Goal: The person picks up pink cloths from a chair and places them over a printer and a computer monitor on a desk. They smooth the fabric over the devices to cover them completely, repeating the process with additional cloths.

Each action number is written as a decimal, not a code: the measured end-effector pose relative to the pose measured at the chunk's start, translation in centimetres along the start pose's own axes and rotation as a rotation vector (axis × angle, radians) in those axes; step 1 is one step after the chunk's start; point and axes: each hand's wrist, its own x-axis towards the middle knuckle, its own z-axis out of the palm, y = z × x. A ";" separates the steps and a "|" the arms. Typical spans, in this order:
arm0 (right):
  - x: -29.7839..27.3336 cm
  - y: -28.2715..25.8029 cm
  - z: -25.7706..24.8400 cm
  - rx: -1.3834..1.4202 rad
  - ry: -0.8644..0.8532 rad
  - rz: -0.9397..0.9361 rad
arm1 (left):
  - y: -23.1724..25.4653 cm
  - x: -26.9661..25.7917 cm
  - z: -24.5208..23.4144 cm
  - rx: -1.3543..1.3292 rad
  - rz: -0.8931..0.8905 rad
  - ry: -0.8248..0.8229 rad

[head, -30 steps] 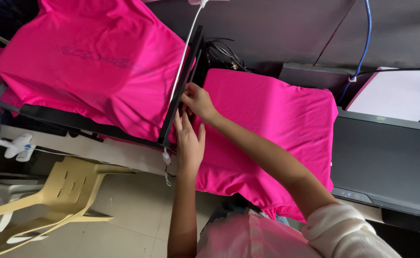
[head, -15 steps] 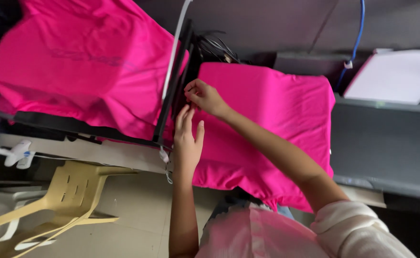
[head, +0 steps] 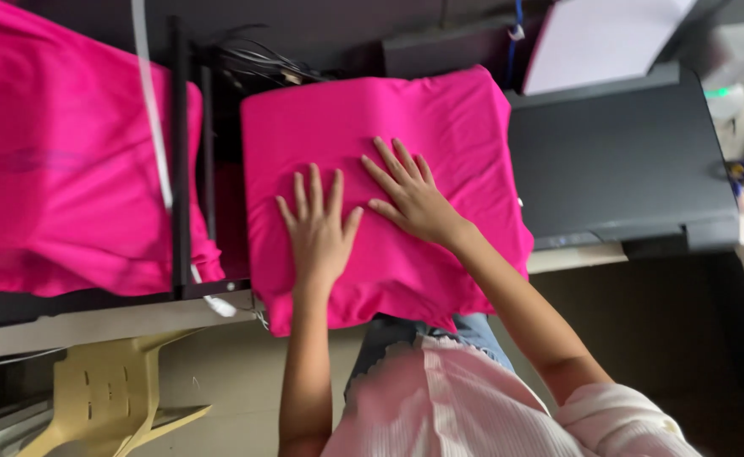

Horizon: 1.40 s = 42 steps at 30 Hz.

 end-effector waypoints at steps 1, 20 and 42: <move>-0.4 0.4 0.2 0.026 0.030 0.006 | -0.3 0.0 0.1 0.071 0.000 -0.011; -16.2 2.4 -6.3 -0.082 0.142 0.022 | 12.5 -9.1 2.5 -0.452 0.312 0.148; -22.5 -4.5 1.9 0.079 0.254 -0.490 | 5.9 -20.0 7.4 -0.004 -0.241 0.582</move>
